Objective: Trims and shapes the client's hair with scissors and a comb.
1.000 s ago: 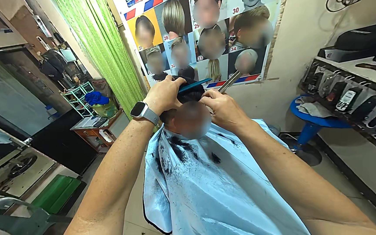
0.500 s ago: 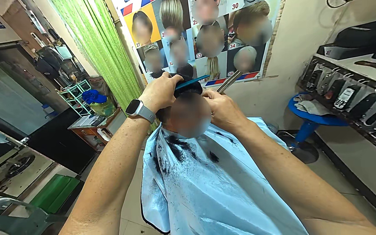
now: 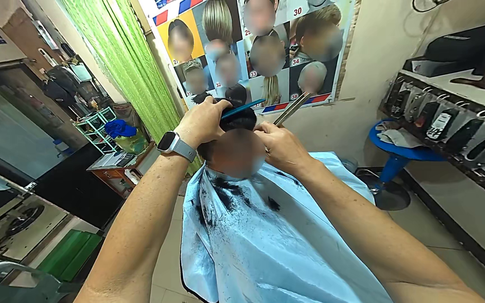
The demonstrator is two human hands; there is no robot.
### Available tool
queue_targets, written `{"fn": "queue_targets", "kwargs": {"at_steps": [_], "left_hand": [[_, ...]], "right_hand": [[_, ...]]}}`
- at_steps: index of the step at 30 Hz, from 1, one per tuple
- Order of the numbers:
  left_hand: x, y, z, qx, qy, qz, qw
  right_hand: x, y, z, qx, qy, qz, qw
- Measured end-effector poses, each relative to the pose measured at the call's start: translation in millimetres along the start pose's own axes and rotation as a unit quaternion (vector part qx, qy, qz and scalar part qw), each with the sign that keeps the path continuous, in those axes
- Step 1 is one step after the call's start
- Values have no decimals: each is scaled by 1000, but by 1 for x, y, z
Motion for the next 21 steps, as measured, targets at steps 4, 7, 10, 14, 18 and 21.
{"fn": "queue_targets", "kwargs": {"at_steps": [4, 7, 10, 14, 18, 21], "left_hand": [[0, 1, 0, 3, -1, 0, 1000], [0, 2, 0, 2, 1, 2, 1000], [2, 1, 0, -1, 3, -2, 1000], [8, -2, -4, -12, -6, -1, 1000], [10, -9, -8, -41, -14, 24, 999], [11, -12, -8, -54, -18, 35, 998]], "right_hand": [[-2, -1, 1, 1, -15, 7, 1000], [3, -2, -1, 0, -7, 1, 1000], [-3, -4, 0, 8, -15, 32, 999], [-13, -11, -1, 26, -49, 83, 995], [-4, -21, -3, 31, -37, 93, 995], [1, -25, -2, 30, -35, 106, 993]]}}
Point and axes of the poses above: each hand's wrist, its own z-axis towards the middle knuckle, its own x-axis out of the palm, y = z × x, the point moved 1 cm from there along z, towards the middle knuckle, and after that the axes turned 8 degrees about x, right-handed, at the moved point
